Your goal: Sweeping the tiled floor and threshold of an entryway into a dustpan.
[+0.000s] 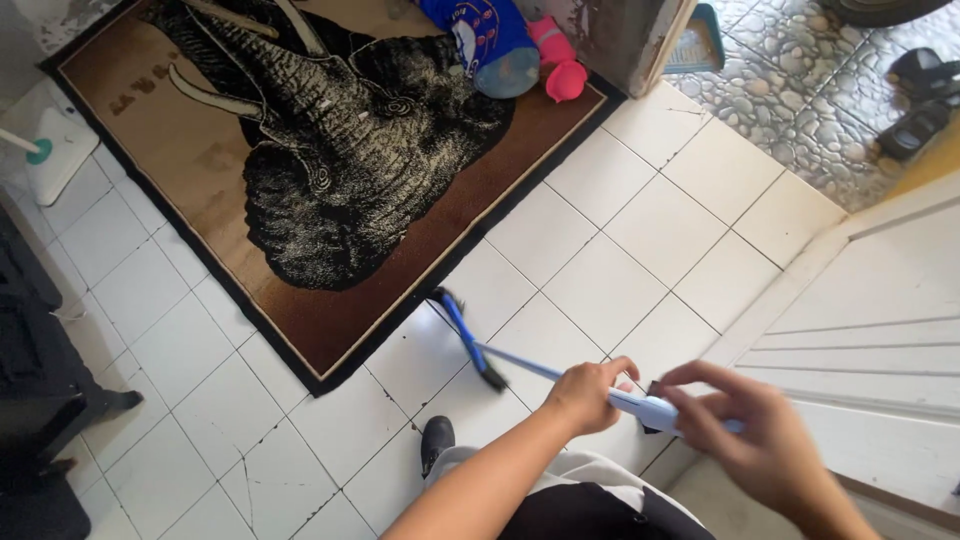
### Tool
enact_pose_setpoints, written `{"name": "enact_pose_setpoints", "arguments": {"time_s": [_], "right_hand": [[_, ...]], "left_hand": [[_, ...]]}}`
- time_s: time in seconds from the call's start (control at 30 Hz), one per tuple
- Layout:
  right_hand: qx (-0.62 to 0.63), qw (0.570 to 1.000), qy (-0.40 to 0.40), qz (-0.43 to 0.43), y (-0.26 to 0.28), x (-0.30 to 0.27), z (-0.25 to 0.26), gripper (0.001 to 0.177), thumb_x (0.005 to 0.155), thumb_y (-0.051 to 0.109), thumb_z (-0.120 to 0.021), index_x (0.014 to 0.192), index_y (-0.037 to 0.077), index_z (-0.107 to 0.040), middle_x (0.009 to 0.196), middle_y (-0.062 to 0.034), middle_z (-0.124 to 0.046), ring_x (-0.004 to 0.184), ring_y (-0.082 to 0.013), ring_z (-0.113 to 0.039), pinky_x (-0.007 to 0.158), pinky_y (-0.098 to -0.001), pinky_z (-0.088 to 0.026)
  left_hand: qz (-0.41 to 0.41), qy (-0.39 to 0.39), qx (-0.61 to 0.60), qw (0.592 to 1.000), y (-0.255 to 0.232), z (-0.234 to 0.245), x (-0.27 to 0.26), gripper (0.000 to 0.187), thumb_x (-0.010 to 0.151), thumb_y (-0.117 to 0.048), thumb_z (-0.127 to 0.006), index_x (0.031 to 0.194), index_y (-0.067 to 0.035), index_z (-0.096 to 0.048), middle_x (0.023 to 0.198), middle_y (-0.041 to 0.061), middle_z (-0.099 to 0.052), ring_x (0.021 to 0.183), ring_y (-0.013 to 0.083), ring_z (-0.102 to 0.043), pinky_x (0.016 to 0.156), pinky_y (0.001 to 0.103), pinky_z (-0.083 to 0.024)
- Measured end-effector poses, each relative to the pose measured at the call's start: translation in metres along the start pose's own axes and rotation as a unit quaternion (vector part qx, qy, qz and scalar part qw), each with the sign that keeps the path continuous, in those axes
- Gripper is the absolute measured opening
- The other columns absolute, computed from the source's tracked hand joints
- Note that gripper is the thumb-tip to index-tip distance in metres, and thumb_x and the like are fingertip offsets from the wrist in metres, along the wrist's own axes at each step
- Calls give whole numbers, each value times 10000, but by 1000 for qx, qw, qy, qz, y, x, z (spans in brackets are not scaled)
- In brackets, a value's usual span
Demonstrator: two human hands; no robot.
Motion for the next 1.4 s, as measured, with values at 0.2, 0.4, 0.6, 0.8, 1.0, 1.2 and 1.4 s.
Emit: {"name": "enact_pose_setpoints", "arguments": {"time_s": [0.2,0.4,0.6,0.8,1.0,1.2,1.4], "right_hand": [[39,988,-21,-151,-34,34,-32,197,960,258,-671,1018,73,-710,532,-115,-593,497,-152,-468,486,-332,-366],[-25,992,116,-47,-24,57,-106,202,916,218,-669,1063,93,-725,631,-48,-772,594,-85,-667,584,-266,-537],[-54,992,6,-115,17,29,-33,220,918,214,-687,1116,125,-723,530,-62,-723,562,-87,-629,563,-287,-530],[-62,993,57,87,13,12,-20,247,925,175,-723,1166,127,-733,621,-25,-609,638,-85,-540,627,-252,-547],[-39,990,-5,-135,-27,29,-44,212,941,251,-683,1083,102,-738,603,-69,-728,582,-116,-673,568,-294,-535],[-61,992,56,-92,7,23,-58,233,909,204,-691,1136,163,-721,481,-79,-702,512,-81,-572,520,-286,-460],[-275,959,-26,-64,-2,6,-27,142,953,253,-740,1089,219,-765,503,-73,-566,473,-122,-491,549,-282,-500]], "left_hand": [[82,91,22,992,67,-10,-39,354,835,-83,-663,1150,-243,-637,769,93,-695,831,307,-700,843,445,-481],[227,-54,81,969,154,-15,-75,363,740,-83,-771,1007,-307,-670,1001,1,-675,1045,242,-646,964,566,-323],[11,-113,-42,993,34,18,-21,498,760,8,-617,1178,-261,-619,893,-2,-669,923,226,-689,885,453,-471],[-9,-41,-6,999,16,10,-7,192,997,-173,-643,1180,-231,-643,738,105,-695,805,323,-695,929,445,-541],[85,12,35,996,88,-39,-34,389,776,-18,-672,1091,-245,-648,866,22,-732,947,236,-701,957,487,-398],[165,-62,36,984,77,-11,-46,416,755,2,-677,1051,-290,-686,971,-14,-658,1060,239,-631,1038,554,-280],[-13,-94,-48,994,16,-16,10,285,925,-104,-645,1163,-260,-655,853,46,-691,885,277,-694,929,441,-521]]}}
Point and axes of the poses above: each hand's wrist, its own x-axis towards the middle knuckle, its own z-axis out of the back of the hand, y = z × x, the point moved 8 cm from there along x, towards the middle knuckle
